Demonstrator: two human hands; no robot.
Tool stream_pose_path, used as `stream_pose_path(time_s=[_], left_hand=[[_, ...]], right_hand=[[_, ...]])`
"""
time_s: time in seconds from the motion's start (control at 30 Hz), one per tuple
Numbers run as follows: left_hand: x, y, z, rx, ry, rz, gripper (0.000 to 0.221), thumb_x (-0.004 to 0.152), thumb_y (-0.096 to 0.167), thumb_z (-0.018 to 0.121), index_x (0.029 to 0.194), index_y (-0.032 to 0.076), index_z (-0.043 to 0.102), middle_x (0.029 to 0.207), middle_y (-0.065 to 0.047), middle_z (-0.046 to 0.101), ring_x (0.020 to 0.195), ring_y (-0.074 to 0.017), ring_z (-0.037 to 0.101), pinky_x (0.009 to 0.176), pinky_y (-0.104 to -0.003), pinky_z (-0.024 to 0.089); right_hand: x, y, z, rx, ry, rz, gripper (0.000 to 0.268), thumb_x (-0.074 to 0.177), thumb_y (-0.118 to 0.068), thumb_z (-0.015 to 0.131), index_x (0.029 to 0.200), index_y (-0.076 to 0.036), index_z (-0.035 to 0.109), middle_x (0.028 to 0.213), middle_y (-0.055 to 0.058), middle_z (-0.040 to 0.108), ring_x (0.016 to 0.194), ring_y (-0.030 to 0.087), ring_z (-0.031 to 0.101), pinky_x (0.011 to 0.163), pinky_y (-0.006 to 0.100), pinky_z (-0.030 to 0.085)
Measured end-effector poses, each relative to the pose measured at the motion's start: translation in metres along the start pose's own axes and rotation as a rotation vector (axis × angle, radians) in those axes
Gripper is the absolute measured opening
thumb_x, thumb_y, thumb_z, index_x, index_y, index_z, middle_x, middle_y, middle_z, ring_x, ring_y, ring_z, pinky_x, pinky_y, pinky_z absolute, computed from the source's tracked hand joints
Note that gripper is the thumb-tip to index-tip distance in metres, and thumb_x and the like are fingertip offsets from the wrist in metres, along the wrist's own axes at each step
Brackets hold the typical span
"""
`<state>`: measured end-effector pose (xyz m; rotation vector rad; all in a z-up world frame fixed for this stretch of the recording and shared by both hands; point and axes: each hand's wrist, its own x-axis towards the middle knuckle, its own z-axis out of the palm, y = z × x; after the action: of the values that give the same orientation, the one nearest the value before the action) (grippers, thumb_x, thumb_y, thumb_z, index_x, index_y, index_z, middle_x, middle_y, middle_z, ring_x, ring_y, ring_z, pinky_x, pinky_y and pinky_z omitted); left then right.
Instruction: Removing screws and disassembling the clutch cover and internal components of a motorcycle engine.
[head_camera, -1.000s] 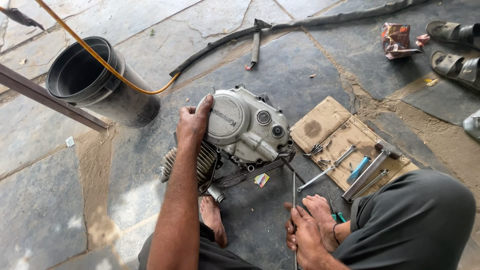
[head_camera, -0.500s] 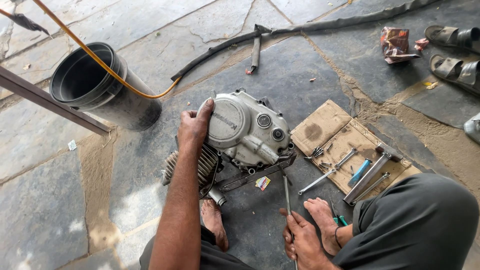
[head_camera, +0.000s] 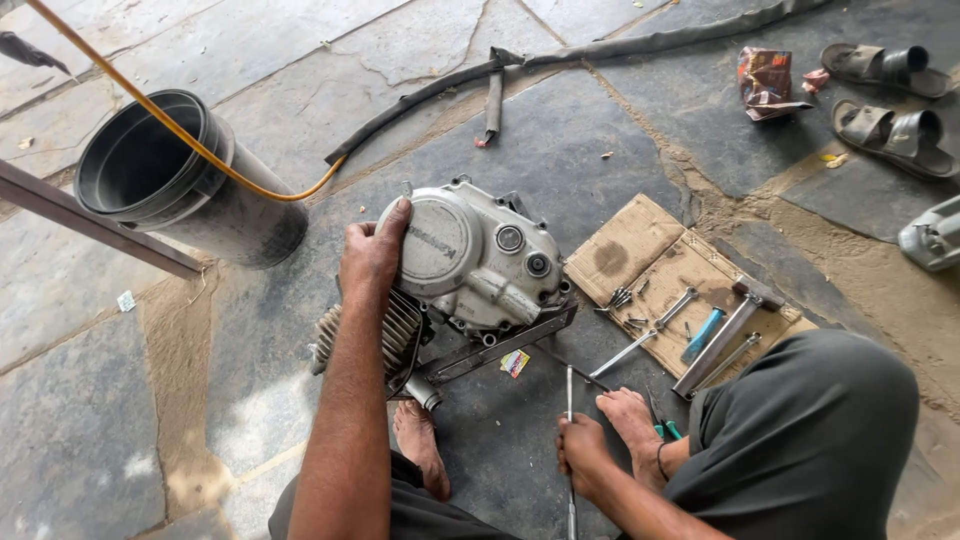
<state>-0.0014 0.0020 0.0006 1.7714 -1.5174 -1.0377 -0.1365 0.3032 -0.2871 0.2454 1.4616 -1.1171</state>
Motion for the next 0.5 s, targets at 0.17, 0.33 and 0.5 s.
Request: stream_pose_path(time_s=[0.17, 0.33, 0.5], left_hand=[[0.003, -0.004, 0.001, 0.020, 0.029, -0.003, 0.093, 0.076, 0.080, 0.064, 0.127, 0.002, 0.061, 0.114, -0.023, 0.072, 0.102, -0.0309, 0.073, 0.092, -0.043, 0.056], [-0.001, 0.005, -0.001, 0.012, 0.022, -0.031, 0.092, 0.074, 0.079, 0.066, 0.130, 0.005, 0.060, 0.116, -0.022, 0.071, 0.104, -0.0311, 0.073, 0.091, -0.043, 0.057], [-0.003, 0.003, -0.001, -0.025, 0.012, -0.003, 0.094, 0.072, 0.078, 0.069, 0.128, 0.003, 0.062, 0.113, -0.022, 0.072, 0.102, -0.0299, 0.074, 0.088, -0.042, 0.060]], right_hand=[[0.058, 0.018, 0.011, -0.629, 0.155, -0.222, 0.025, 0.105, -0.022, 0.056, 0.099, 0.002, 0.063, 0.065, 0.012, 0.061, 0.045, 0.021, 0.057, 0.036, 0.038, 0.042], [0.100, 0.033, -0.003, -0.639, 0.129, -0.129, 0.023, 0.105, -0.017, 0.050, 0.102, 0.002, 0.062, 0.068, 0.013, 0.064, 0.049, 0.024, 0.060, 0.039, 0.040, 0.043], [0.222, 0.093, -0.048, -0.932, 0.105, -0.030, 0.023, 0.097, -0.008, 0.056, 0.100, 0.005, 0.074, 0.069, 0.014, 0.071, 0.051, 0.023, 0.067, 0.041, 0.039, 0.045]])
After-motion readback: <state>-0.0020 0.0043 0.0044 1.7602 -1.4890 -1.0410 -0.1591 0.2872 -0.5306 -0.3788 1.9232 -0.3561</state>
